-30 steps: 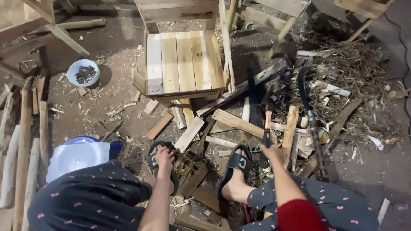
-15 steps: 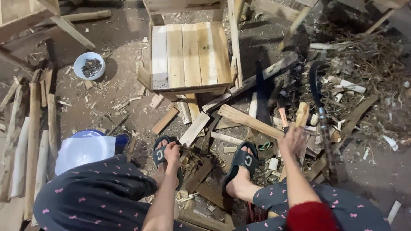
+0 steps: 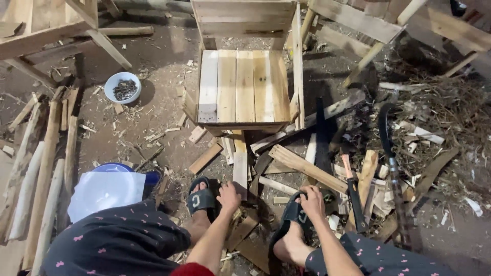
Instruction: The person sits on the ground among scattered wood pieces and assembles a small wooden stool frame. They pick up wooden slats, position them on the frame, hammer nails into the joints, sand a wooden piece with sandpaper, and take nails from a bowl to drive into the wood by hand and with a hammer.
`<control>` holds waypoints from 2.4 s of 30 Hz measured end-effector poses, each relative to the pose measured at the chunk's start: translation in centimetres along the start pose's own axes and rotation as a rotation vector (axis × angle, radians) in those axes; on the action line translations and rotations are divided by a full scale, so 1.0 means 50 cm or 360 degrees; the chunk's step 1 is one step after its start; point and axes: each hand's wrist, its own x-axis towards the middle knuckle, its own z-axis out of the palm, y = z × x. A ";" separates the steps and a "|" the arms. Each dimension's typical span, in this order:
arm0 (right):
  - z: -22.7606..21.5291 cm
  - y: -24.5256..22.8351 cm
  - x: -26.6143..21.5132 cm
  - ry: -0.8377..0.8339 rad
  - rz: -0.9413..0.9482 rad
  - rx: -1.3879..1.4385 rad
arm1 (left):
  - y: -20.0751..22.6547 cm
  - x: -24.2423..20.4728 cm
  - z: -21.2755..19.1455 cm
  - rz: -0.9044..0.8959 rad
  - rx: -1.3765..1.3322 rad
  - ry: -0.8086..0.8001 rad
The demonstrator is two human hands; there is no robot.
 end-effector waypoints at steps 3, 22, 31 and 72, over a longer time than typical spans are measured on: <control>0.008 -0.012 0.023 0.0035 0.0085 0.0213 | -0.010 -0.017 -0.011 0.0099 -0.0037 0.0064; 0.001 0.011 0.192 0.0314 -0.0287 -0.0776 | -0.122 -0.046 -0.003 -0.0144 -0.1170 0.0102; -0.050 -0.130 0.121 -0.0356 -0.0460 -0.0037 | -0.035 -0.059 -0.020 0.0025 -0.0847 0.0690; -0.266 -0.457 -0.056 -0.0098 -0.0162 0.1955 | 0.073 0.251 -0.674 0.0739 -0.2098 0.0461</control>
